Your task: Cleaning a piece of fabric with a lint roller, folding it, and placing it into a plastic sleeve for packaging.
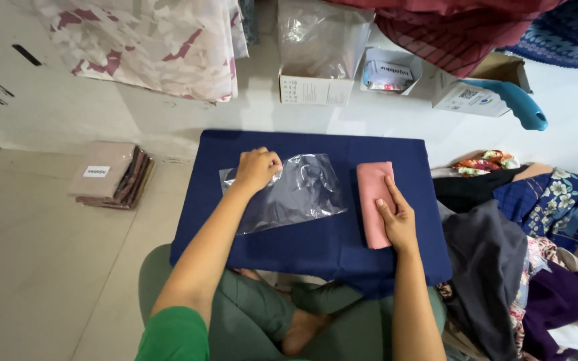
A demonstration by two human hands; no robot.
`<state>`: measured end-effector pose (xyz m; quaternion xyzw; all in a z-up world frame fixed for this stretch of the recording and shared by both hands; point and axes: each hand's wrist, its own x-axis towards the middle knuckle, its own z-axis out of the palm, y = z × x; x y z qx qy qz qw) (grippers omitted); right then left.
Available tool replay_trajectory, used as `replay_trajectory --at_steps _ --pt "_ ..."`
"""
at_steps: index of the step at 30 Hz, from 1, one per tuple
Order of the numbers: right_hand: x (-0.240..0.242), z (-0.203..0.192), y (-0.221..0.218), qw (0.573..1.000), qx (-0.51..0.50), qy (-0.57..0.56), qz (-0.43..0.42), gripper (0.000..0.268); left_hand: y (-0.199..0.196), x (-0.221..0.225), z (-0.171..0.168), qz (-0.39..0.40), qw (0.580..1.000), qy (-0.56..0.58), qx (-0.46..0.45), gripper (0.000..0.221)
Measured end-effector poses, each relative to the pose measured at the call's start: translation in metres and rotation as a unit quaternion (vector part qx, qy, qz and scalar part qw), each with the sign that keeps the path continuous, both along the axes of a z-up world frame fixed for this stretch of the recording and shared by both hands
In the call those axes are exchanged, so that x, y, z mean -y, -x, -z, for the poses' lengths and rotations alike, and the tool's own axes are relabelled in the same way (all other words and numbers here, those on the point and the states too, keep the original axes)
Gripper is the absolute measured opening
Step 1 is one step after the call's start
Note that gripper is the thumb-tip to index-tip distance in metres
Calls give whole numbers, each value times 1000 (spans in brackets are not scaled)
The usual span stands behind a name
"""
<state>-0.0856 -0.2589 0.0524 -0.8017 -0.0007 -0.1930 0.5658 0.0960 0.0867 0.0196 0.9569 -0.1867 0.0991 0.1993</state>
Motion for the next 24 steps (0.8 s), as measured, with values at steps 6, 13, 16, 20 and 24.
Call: replay_trajectory --at_steps 6,13,16,20,24 --pt "2 6 -3 1000 24 19 3 55 41 -11 -107 75 959 44 270 10" --pt "7 12 -6 999 25 19 -6 55 119 -22 -108 150 887 -45 435 11" --pt "8 13 -4 999 21 21 -11 56 130 -43 -51 162 918 -62 356 6" --pt "6 9 -3 1000 15 13 -16 56 136 -67 -4 152 969 -54 188 6" --pt "4 8 -2 1000 20 4 -15 56 145 -69 -17 160 984 -42 63 17"
